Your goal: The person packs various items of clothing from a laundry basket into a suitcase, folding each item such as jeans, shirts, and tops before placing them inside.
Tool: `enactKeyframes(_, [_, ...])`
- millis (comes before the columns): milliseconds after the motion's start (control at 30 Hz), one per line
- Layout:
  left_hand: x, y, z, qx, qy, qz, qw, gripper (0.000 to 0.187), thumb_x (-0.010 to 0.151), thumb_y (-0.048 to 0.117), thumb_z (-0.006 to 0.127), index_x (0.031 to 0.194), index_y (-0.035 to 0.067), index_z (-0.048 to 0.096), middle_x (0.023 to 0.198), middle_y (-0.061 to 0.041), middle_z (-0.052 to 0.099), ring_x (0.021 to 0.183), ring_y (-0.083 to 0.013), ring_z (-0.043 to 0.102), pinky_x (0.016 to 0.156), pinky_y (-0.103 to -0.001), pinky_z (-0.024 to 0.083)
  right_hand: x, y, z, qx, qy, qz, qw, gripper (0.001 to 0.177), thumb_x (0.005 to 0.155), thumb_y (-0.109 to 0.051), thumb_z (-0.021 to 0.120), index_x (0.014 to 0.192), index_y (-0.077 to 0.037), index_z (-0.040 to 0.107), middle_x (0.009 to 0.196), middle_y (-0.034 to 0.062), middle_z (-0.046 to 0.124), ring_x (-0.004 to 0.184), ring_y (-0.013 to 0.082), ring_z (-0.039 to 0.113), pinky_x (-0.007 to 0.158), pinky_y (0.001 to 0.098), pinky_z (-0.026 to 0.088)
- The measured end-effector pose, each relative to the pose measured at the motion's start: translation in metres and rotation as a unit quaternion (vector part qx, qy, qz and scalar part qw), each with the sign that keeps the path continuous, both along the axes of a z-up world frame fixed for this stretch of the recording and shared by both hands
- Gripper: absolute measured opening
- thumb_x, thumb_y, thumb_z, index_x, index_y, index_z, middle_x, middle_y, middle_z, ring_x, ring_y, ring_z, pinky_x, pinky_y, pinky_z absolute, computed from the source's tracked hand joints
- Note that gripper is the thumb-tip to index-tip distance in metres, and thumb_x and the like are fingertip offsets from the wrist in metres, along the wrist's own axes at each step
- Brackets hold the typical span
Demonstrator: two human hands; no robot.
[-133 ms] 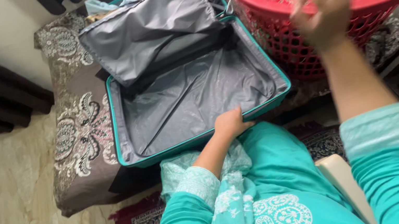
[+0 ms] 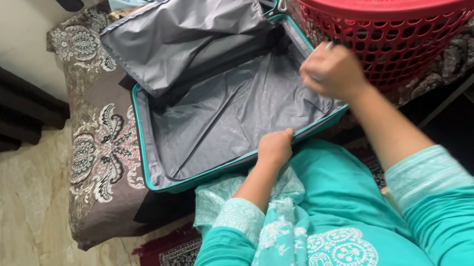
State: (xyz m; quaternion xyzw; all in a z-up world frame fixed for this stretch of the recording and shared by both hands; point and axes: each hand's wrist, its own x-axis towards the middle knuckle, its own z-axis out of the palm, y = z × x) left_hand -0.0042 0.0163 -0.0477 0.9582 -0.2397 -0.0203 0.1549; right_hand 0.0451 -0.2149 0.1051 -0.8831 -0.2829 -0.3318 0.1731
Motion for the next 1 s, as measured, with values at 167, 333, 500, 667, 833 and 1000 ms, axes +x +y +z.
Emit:
enactKeyframes(167, [0.004, 0.033, 0.019, 0.01, 0.006, -0.063, 0.998, 0.013, 0.084, 0.022, 0.068, 0.094, 0.013, 0.067, 0.087, -0.016, 0.073, 0.087, -0.0385, 0.071, 0.072, -0.053, 0.053, -0.013, 0.014, -0.053, 0.041, 0.167, -0.004, 0.985, 0.019, 0.083, -0.029, 0.077, 0.086, -0.01, 0.076, 0.097, 0.0084, 0.073, 0.102, 0.0291, 0.066, 0.091, 0.0428, 0.05])
enactKeyframes(333, [-0.003, 0.116, 0.067, 0.018, 0.016, -0.077, 0.997, 0.017, 0.086, 0.025, 0.069, 0.1, 0.016, 0.069, 0.09, -0.014, 0.073, 0.087, -0.0385, 0.07, 0.07, -0.052, 0.052, 0.006, 0.003, -0.067, 0.208, 0.272, 0.044, 0.939, 0.028, 0.094, -0.033, 0.069, 0.099, -0.007, 0.075, 0.108, 0.0081, 0.075, 0.113, 0.0259, 0.066, 0.101, 0.04, 0.049])
enactKeyframes(500, [-0.018, 0.25, 0.109, 0.066, 0.047, -0.041, 0.996, 0.024, 0.084, 0.031, 0.073, 0.104, 0.018, 0.072, 0.089, -0.016, 0.072, 0.087, -0.041, 0.068, 0.071, -0.053, 0.052, 0.018, 0.027, -0.086, 0.184, 0.221, 0.102, 0.952, 0.036, 0.102, -0.032, 0.06, 0.123, -0.005, 0.068, 0.134, 0.0144, 0.067, 0.132, 0.0335, 0.055, 0.111, 0.0441, 0.042])
enactKeyframes(667, [-0.049, 0.409, 0.14, 0.118, 0.046, 0.047, 0.991, 0.037, 0.067, 0.016, 0.08, 0.104, 0.016, 0.074, 0.093, -0.013, 0.075, 0.093, -0.0386, 0.068, 0.079, -0.049, 0.054, 0.027, 0.05, -0.115, 0.158, 0.262, 0.063, 0.95, 0.035, 0.097, -0.033, 0.065, 0.121, -0.008, 0.068, 0.134, 0.0123, 0.066, 0.133, 0.032, 0.055, 0.112, 0.0444, 0.042])
enactKeyframes(833, [-0.06, 0.542, 0.137, 0.222, 0.04, 0.137, 0.965, 0.021, 0.076, 0.013, 0.067, 0.096, 0.018, 0.074, 0.101, -0.004, 0.077, 0.107, -0.0252, 0.07, 0.104, -0.04, 0.051, 0.057, 0.062, -0.138, 0.069, 0.278, 0.066, 0.956, 0.045, 0.088, -0.033, 0.073, 0.123, -0.005, 0.067, 0.136, 0.0159, 0.063, 0.132, 0.034, 0.052, 0.112, 0.0455, 0.041])
enactKeyframes(1000, [-0.054, 0.553, 0.073, 0.335, 0.044, 0.141, 0.931, 0.025, 0.07, 0.018, 0.068, 0.093, 0.023, 0.077, 0.114, -0.003, 0.074, 0.123, -0.0202, 0.064, 0.111, -0.044, 0.041, 0.108, 0.092, -0.15, -0.017, 0.256, 0.026, 0.966, 0.069, 0.081, -0.029, 0.078, 0.14, -0.002, 0.055, 0.148, 0.0162, 0.052, 0.138, 0.0359, 0.046, 0.11, 0.0473, 0.04])
